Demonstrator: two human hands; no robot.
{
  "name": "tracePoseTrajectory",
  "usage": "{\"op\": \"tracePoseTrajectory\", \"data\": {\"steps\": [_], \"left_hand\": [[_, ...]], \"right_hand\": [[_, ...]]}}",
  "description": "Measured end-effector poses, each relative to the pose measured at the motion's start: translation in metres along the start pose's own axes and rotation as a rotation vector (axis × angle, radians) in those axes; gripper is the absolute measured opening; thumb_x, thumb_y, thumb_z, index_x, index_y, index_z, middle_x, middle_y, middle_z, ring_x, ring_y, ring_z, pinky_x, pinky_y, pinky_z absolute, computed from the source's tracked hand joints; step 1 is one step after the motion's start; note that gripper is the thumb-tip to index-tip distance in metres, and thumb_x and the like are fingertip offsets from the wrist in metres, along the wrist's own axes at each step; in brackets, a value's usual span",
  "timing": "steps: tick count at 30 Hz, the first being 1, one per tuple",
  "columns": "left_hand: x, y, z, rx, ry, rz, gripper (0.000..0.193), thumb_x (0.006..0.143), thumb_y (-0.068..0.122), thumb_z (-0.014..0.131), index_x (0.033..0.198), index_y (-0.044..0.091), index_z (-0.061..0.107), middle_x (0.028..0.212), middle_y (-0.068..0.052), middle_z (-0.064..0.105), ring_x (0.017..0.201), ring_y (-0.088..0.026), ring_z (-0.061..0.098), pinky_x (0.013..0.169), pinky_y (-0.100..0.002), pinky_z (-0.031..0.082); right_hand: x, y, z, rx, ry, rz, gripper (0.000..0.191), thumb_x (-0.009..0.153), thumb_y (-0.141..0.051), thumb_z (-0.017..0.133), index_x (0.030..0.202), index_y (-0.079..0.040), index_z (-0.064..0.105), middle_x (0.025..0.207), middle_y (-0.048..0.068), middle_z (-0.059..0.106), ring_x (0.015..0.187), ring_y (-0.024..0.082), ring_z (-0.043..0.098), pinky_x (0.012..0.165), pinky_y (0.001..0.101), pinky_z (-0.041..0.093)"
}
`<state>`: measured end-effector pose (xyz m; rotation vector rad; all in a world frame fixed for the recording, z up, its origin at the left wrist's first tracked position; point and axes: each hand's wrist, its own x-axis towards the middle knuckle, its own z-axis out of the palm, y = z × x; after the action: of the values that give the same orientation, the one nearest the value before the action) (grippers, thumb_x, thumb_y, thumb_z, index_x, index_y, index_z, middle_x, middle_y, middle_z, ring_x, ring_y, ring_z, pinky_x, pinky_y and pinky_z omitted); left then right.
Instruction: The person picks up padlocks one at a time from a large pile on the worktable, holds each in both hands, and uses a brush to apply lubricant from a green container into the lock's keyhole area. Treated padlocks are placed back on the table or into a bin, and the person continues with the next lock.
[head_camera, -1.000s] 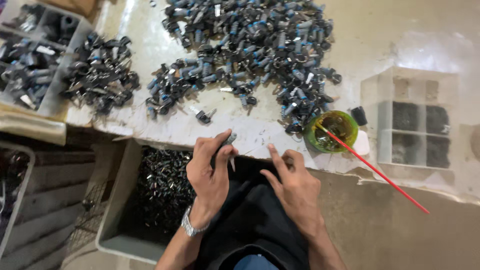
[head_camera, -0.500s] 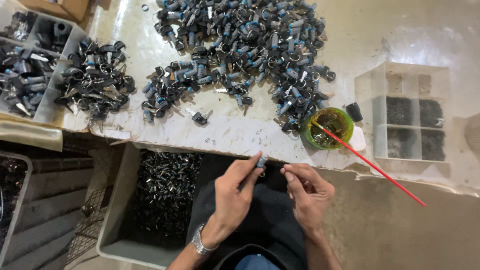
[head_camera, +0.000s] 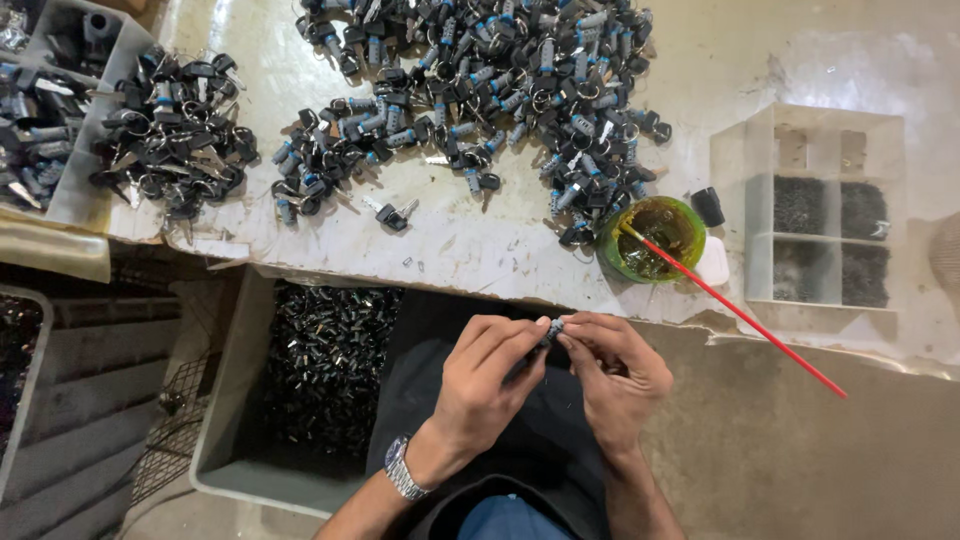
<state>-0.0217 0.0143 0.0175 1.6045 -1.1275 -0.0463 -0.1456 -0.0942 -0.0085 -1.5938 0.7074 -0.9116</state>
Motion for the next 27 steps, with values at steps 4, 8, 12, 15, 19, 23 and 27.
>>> {"op": "tracePoseTrajectory", "data": {"steps": [4,8,12,15,19,23,27], "left_hand": [[0.002,0.001,-0.002,0.006,-0.011,0.038,0.041,0.081,-0.004,0.081,0.120,0.002,0.069,0.110,-0.009,0.071,0.097,-0.027,0.065,0.085,-0.035,0.057],[0.002,0.000,-0.005,-0.024,0.006,-0.035,0.038,0.082,0.000,0.083,0.119,0.003,0.071,0.100,-0.006,0.073,0.091,-0.023,0.065,0.082,-0.033,0.056],[0.004,-0.002,-0.004,-0.026,0.068,-0.154,0.035,0.081,0.002,0.083,0.114,0.004,0.074,0.093,-0.005,0.073,0.089,-0.021,0.063,0.079,-0.031,0.054],[0.008,-0.001,0.002,-0.026,0.012,-0.175,0.033,0.080,0.002,0.083,0.112,0.004,0.075,0.093,-0.003,0.075,0.088,-0.021,0.059,0.081,-0.032,0.049],[0.016,0.003,0.004,-0.010,0.033,-0.136,0.034,0.079,0.004,0.084,0.112,0.006,0.076,0.091,-0.001,0.073,0.090,-0.020,0.059,0.083,-0.032,0.047],[0.019,0.001,0.001,0.005,0.070,-0.148,0.034,0.079,0.005,0.085,0.112,0.007,0.076,0.092,-0.001,0.072,0.090,-0.020,0.060,0.085,-0.033,0.046],[0.015,-0.002,-0.001,0.006,0.058,-0.118,0.035,0.081,0.006,0.085,0.114,0.006,0.074,0.097,-0.003,0.074,0.093,-0.021,0.061,0.088,-0.033,0.045]], "right_hand": [[0.002,0.005,-0.004,0.101,-0.028,0.081,0.019,0.087,0.012,0.076,0.102,0.001,0.070,0.105,0.011,0.072,0.081,0.007,0.066,0.067,0.0200,0.055],[0.011,0.005,-0.025,-0.210,0.244,0.272,0.007,0.099,-0.003,0.074,0.100,0.001,0.069,0.095,0.015,0.072,0.071,0.008,0.059,0.055,0.0215,0.044],[0.028,0.005,-0.058,0.419,0.363,0.040,0.024,0.110,-0.022,0.055,0.128,-0.009,0.063,0.094,0.012,0.068,0.057,0.007,0.051,0.045,0.0202,0.036],[0.025,0.003,-0.077,0.298,0.436,-0.061,0.027,0.113,-0.028,0.048,0.121,-0.005,0.060,0.096,0.015,0.068,0.057,0.011,0.051,0.046,0.0239,0.036],[0.013,0.000,-0.091,0.382,0.577,-0.096,0.029,0.116,-0.031,0.051,0.113,-0.004,0.061,0.087,0.016,0.066,0.051,0.012,0.046,0.049,0.0257,0.034],[-0.003,0.005,-0.090,0.585,0.489,0.154,0.029,0.115,-0.031,0.051,0.111,-0.005,0.062,0.084,0.014,0.066,0.054,0.014,0.046,0.047,0.0249,0.033],[-0.016,0.015,-0.083,0.674,0.456,0.244,0.030,0.115,-0.031,0.052,0.106,-0.004,0.061,0.085,0.013,0.066,0.054,0.015,0.046,0.047,0.0249,0.032]]}}
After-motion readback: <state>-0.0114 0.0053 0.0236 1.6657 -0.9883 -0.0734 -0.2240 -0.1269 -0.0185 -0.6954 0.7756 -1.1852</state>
